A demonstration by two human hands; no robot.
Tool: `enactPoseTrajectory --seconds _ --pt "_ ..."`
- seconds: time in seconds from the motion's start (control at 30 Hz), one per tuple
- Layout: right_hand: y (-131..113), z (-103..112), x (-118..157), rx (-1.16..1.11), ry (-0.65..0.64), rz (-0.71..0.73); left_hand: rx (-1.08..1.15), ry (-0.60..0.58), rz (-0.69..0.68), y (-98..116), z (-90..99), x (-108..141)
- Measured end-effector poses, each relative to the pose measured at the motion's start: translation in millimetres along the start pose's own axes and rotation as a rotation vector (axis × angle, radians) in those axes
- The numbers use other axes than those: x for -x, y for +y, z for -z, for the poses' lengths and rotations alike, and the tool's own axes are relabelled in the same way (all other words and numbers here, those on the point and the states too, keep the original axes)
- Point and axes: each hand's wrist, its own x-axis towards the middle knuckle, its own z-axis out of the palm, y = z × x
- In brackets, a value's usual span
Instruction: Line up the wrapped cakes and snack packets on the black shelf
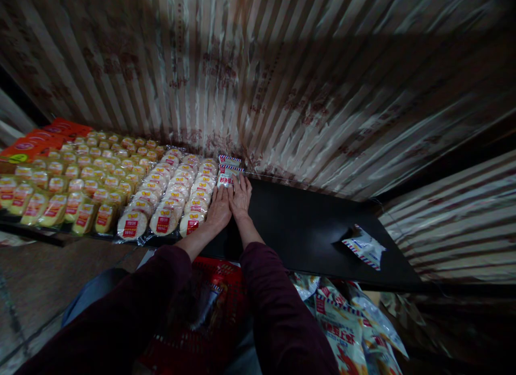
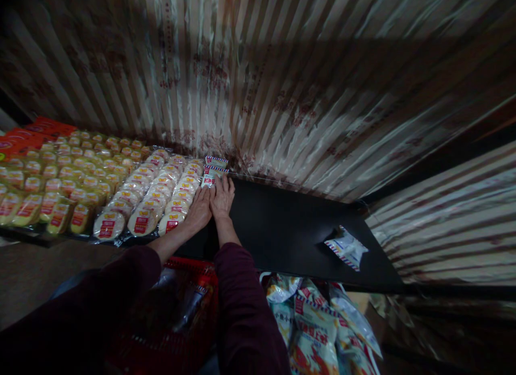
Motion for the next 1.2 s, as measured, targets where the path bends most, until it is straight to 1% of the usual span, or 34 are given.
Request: enactPoseTrajectory --seconds 0.13,0.33,0.5,0.63,0.7,0.77,0.9,0.97,1.1,1.2 --pt "-3.0 5.6 -11.3 0.072 -0.094 0.054 0.049 -0.02 0.131 1.8 1.2 -0.9" --pt "-4.1 8.9 -18.7 0.144 -0.192 0.056 0.063 -0.037 0.143 5.5 7.5 0.9" --pt "-4.8 6.6 -19.4 0.134 -0.201 0.041 0.049 -0.026 0.154 4.5 3.8 0.4" --pt "-0.9 0.7 -15.6 0.092 -0.125 0.06 0.02 -0.017 0.143 4.6 0.6 -1.1" --pt "2.1 -2.5 -11.2 0.054 -0.066 0.07 0.002 -0.013 0.107 5.3 0.8 -1.3" --pt "5.1 -4.2 -5.0 0.002 -0.016 0.042 -0.01 -0.018 0.069 5.9 1.5 -0.7" --pt "9.1 -0.7 12.4 -0.069 0.031 -0.067 0.003 0.004 0.103 6.4 2.1 4.1" --pt "9.5 2.9 22.4 -0.083 0.037 -0.113 0.016 0.026 0.092 7.7 2.0 8.9" --pt "6.6 9.5 44.6 -0.118 0.047 -0.189 0.0 0.007 -0.025 14.3 3.9 24.9" --pt "1.0 14.7 63.4 -0.146 0.034 -0.224 -0.021 -0.028 -0.101 19.8 6.5 43.6"
